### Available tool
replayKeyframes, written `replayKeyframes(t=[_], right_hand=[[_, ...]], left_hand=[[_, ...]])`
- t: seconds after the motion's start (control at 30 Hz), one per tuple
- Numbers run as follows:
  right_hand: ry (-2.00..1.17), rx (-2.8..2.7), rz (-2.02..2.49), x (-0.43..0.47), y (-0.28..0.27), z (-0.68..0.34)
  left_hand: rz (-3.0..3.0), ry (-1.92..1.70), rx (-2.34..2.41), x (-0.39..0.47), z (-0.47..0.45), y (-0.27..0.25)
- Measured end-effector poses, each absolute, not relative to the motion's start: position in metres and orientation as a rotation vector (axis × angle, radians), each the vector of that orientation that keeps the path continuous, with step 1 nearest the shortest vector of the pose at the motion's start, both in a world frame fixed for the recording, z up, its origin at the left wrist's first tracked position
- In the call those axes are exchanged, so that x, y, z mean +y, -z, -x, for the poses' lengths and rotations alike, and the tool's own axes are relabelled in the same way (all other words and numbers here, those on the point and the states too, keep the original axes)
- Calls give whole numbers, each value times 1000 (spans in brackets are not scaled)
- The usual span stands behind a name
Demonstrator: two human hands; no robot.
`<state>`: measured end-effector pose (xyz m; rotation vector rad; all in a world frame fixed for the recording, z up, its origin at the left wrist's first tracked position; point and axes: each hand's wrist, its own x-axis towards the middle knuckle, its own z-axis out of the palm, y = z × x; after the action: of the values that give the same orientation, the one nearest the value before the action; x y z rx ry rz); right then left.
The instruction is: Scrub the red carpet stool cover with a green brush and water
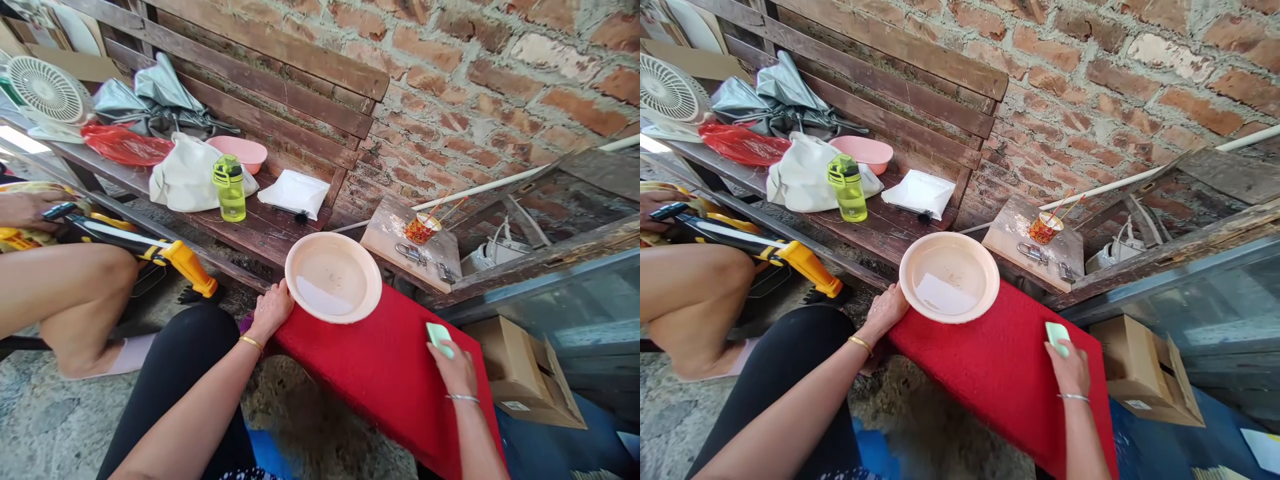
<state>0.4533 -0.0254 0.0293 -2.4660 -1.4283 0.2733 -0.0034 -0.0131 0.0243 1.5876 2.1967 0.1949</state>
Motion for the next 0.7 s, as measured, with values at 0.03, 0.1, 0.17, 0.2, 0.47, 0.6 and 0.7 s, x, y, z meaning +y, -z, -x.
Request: replayKeyframes(t=[0.03, 0.1, 0.17, 0.2, 0.47, 0.6, 0.7], right_hand=[[-247, -1359, 2522, -36, -33, -474], [-176, -1192, 2634, -55, -40, -508], [-105, -1046, 2710, -67, -43, -525], [-83, -1015, 2722, -69, -44, -526], [-203, -1597, 2376, -7, -25, -389], [-271, -1837, 2211, 20, -9, -337], [-274, -1840, 2260, 25, -11, -349]], left_hand=[[-1591, -202, 2198, -13, 3, -24], [-1595, -213, 2203, -14, 4, -23], [-1596, -225, 2205, -14, 4, -21], [-1596, -231, 2208, -14, 4, -20], [-1598, -204, 2213, -13, 4, -22], [-1577, -171, 2201, -14, 3, -28], [-1578, -164, 2194, -14, 3, -31]])
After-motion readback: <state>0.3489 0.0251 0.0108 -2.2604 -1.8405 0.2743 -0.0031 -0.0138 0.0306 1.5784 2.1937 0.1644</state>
